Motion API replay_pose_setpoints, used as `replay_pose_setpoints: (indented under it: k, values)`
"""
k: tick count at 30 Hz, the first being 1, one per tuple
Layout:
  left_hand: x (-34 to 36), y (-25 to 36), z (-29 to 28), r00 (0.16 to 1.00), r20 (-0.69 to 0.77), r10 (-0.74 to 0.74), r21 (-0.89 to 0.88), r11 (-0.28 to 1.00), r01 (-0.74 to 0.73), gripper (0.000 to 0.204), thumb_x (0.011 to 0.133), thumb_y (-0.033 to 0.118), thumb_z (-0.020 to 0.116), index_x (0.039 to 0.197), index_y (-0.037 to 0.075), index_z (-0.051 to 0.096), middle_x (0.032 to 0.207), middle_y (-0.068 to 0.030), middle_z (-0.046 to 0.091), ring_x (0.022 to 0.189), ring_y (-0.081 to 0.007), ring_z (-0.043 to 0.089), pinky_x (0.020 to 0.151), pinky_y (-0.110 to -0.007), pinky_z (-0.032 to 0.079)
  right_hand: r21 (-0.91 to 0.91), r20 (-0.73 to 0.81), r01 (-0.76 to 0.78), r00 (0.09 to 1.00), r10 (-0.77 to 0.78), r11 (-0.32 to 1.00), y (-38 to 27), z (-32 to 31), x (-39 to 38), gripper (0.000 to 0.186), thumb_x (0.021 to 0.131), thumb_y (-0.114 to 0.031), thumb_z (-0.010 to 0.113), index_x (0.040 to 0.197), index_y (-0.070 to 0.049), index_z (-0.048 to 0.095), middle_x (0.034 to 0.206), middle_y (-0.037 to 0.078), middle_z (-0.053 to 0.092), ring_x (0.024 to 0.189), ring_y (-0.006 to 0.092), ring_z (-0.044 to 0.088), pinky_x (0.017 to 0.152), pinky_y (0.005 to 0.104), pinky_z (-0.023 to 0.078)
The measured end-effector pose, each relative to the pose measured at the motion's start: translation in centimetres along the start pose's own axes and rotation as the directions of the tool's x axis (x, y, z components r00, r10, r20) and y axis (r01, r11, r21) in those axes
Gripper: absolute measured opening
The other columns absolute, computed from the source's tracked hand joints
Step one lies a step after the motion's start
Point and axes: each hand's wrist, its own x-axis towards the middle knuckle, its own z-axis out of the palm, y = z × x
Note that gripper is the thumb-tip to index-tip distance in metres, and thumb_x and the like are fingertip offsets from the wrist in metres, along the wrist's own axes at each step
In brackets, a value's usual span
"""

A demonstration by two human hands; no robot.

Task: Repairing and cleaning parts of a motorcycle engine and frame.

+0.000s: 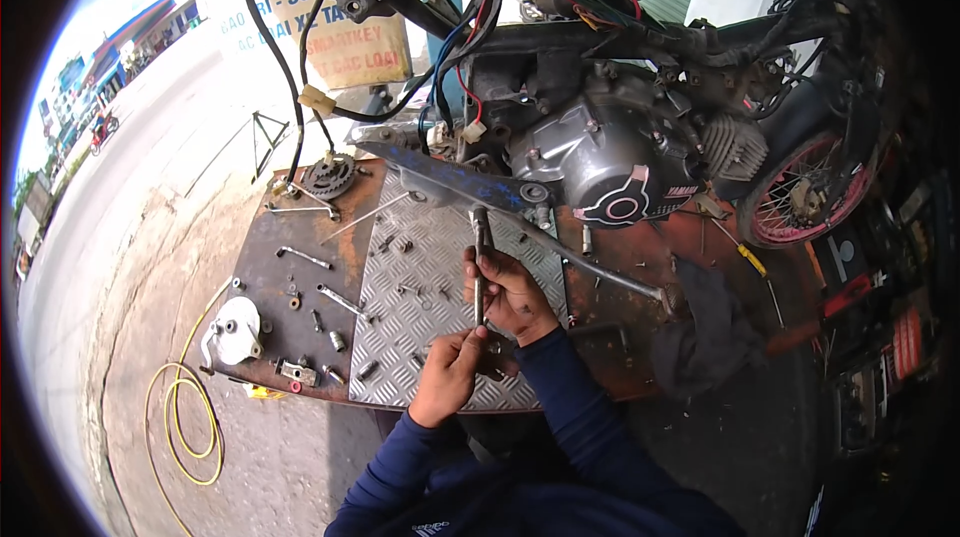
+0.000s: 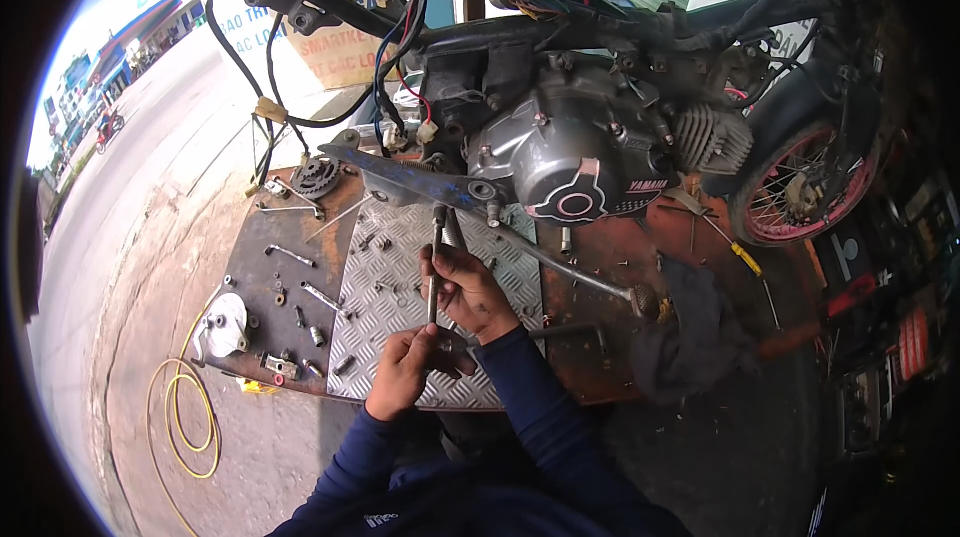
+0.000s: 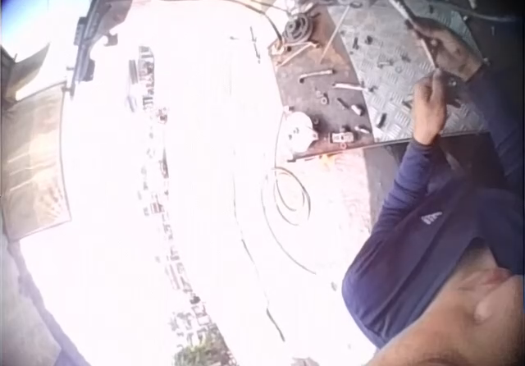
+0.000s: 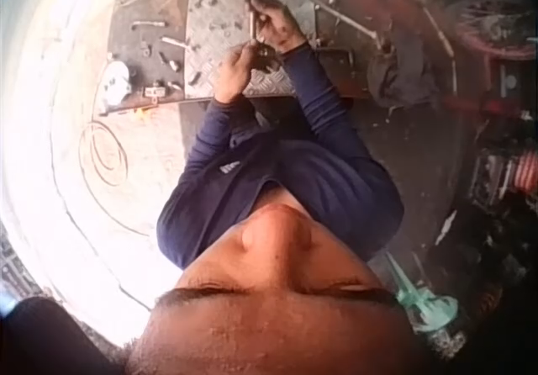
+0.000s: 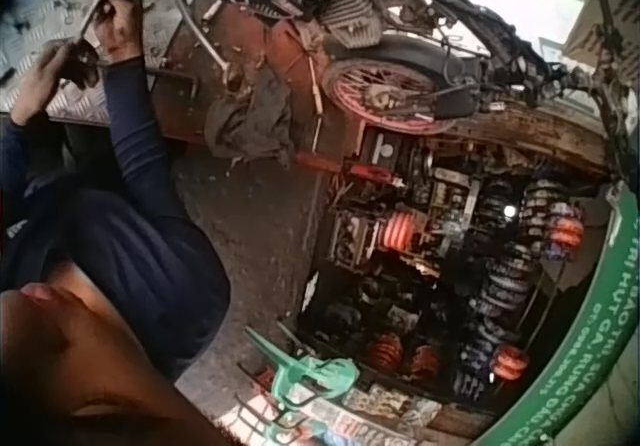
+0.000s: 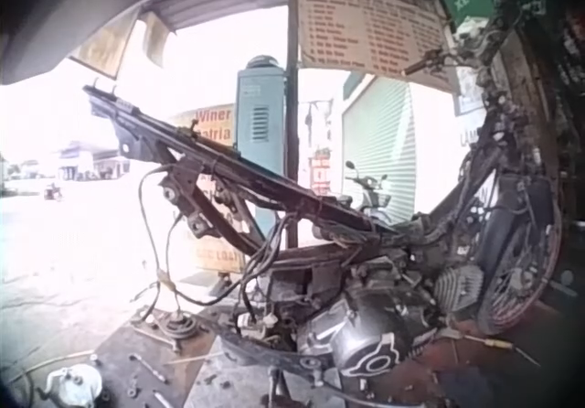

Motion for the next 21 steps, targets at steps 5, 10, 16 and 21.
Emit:
replay_pose_setpoints:
  k: [5,10,16,21]
  values:
    - [0.1,-1.4,1.0,0.976,0.209,-0.066,-0.718,0.666,0.199,0.05,0.1,0.045,0.04,0.101,0.0,0.061,0.063,-0.0066,0.057,0.059,-0.0224,0.054,0.058,-0.037,0.043,0.192,0.116,0.004,0.993,-0.027,0.981,1.0,-0.2,0.9,0.025,0.095,-0.012,0.062,0.117,0.0,0.058,0.094,0.002,0.063,0.059,0.0021,0.042,0.062,0.0202,0.038]
    - [0.1,-2.0,-1.0,0.994,0.095,0.055,-0.422,0.907,-0.01,0.043,0.099,0.039,0.045,0.096,0.001,0.064,0.065,-0.0078,0.06,0.06,-0.0234,0.057,0.059,-0.032,0.044,0.21,0.13,-0.038,0.991,0.011,0.977,1.3,-0.7,1.0,0.023,0.097,-0.011,0.06,0.117,-0.001,0.058,0.093,0.002,0.063,0.058,0.0014,0.041,0.062,0.0194,0.037]
    - [-1.0,3.7,-0.2,0.88,0.028,0.474,0.727,0.595,-0.343,0.039,0.091,0.029,0.063,0.112,-0.003,0.059,0.072,-0.0152,0.063,0.062,-0.0226,0.064,0.059,-0.034,0.049,0.225,0.123,0.041,0.99,-0.07,0.974,1.8,-0.5,0.7,0.026,0.097,-0.017,0.061,0.118,-0.001,0.058,0.092,0.001,0.061,0.059,0.0019,0.041,0.062,0.0203,0.037]
    - [0.2,1.7,0.6,0.919,-0.257,0.298,-0.026,0.949,-0.314,0.041,0.092,0.037,0.058,0.111,0.001,0.055,0.07,-0.0152,0.062,0.053,-0.0232,0.058,0.051,-0.031,0.046,0.271,0.118,0.033,0.991,-0.068,0.962,1.2,0.5,0.7,0.027,0.098,-0.017,0.06,0.12,-0.001,0.057,0.092,0.001,0.061,0.063,0.003,0.043,0.061,0.0216,0.038]
